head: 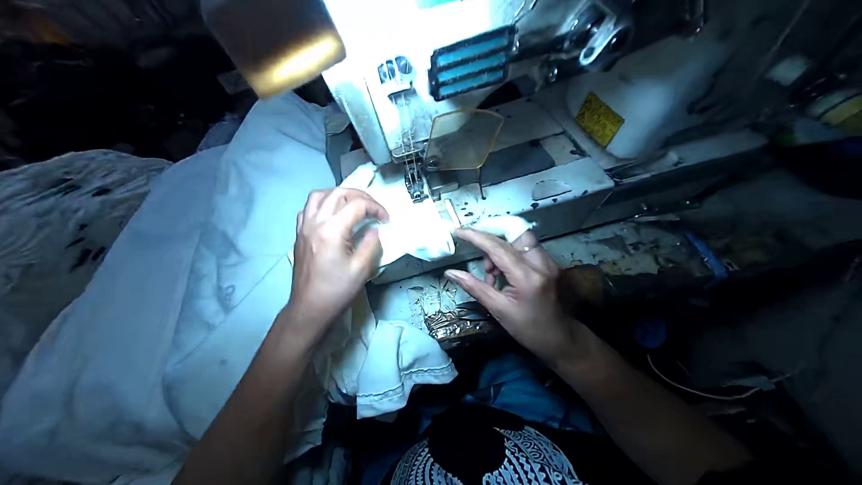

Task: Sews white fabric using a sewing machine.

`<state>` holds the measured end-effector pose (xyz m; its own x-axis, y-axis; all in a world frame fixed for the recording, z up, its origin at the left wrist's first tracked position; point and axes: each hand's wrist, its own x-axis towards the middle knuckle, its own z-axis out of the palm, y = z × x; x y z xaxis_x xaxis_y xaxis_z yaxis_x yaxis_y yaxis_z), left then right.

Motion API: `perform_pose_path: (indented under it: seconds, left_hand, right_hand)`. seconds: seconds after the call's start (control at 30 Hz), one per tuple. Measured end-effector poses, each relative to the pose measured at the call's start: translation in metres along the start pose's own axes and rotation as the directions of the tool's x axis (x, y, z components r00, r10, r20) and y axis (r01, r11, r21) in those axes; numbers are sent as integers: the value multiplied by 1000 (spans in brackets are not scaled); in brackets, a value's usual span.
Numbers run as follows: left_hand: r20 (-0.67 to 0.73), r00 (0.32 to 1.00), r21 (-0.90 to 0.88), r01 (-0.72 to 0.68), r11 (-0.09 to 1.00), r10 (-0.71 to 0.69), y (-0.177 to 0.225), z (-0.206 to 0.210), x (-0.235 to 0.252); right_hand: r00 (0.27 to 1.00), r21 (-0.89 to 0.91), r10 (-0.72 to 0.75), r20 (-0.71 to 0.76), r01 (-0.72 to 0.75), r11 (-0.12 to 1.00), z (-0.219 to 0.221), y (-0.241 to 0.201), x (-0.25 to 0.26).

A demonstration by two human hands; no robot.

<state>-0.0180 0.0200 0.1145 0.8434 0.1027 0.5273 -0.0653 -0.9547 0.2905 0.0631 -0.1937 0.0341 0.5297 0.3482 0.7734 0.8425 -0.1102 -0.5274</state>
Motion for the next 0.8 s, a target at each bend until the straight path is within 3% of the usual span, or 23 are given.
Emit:
perform_pose_path:
  seconds: [0.1, 0.2, 0.27, 0.37, 0.67, 0.8]
  left_hand:
    - [-112, 991, 63, -60, 996, 67, -8, 20, -8]
    - [-368, 927, -94, -118, 989, 75, -10, 25, 7]
    - [-503, 858, -151, -212, 965, 109, 1, 12, 12]
    - [-613, 765, -93, -319, 943, 198, 9, 10, 9]
    - [-417, 794, 30, -475, 879, 443, 34, 18, -52]
    - [-193, 867, 9, -467, 884, 460, 72, -24, -51]
  right_hand:
    - [1000, 195, -7, 12, 4, 981, 18, -1, 15]
    - [964, 527, 172, 202, -255, 810, 19, -10, 24]
    - [907, 549, 267, 326, -411, 728, 16, -11, 26]
    - [881, 523, 291, 372, -458, 718, 10, -13, 23]
    - [929, 578, 57, 366, -274, 769, -17, -44, -21]
    - [944, 355, -95, 316, -25, 935, -31, -50, -34]
